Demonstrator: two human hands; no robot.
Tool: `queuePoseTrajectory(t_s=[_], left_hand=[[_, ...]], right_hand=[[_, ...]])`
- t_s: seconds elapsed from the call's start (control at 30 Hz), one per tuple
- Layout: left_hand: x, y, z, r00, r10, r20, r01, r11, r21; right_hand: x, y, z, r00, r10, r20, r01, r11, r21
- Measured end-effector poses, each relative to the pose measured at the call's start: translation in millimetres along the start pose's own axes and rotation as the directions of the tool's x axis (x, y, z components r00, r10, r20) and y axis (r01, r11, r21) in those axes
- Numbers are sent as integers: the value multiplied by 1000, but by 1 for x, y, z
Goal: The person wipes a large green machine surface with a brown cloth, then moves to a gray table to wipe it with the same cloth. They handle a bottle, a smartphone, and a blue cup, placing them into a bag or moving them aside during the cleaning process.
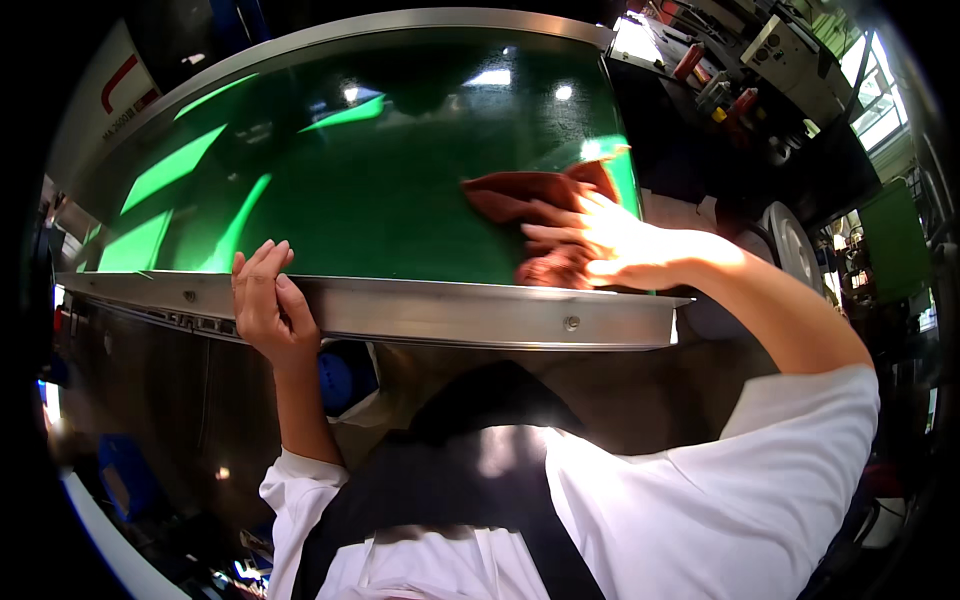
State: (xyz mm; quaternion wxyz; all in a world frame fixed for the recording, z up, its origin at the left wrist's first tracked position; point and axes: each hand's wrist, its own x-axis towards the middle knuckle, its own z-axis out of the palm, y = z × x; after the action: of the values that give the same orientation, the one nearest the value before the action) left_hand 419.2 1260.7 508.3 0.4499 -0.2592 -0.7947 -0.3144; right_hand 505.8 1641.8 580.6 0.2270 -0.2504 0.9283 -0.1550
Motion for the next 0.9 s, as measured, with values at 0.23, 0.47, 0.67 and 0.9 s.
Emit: queuePoseTrajectory(t_s=[0.23,0.47,0.67,0.9], left_hand=[[6,8,15,999,-9,-35,7,998,-68],[-7,-7,8,987,-43,-154,-9,947,-322],[-46,-2,-35,981,-26,-194,-11,983,-185],[-226,-66,-141,883,-364,297,350,931,100]], right_hand=[[-33,-24,-1,979,200,28,-195,899,392],[191,-95,-14,982,-185,-40,187,982,30],[363,-181,-34,943,-315,-103,293,938,-186],[300,-132,-16,985,-168,-36,170,983,67]])
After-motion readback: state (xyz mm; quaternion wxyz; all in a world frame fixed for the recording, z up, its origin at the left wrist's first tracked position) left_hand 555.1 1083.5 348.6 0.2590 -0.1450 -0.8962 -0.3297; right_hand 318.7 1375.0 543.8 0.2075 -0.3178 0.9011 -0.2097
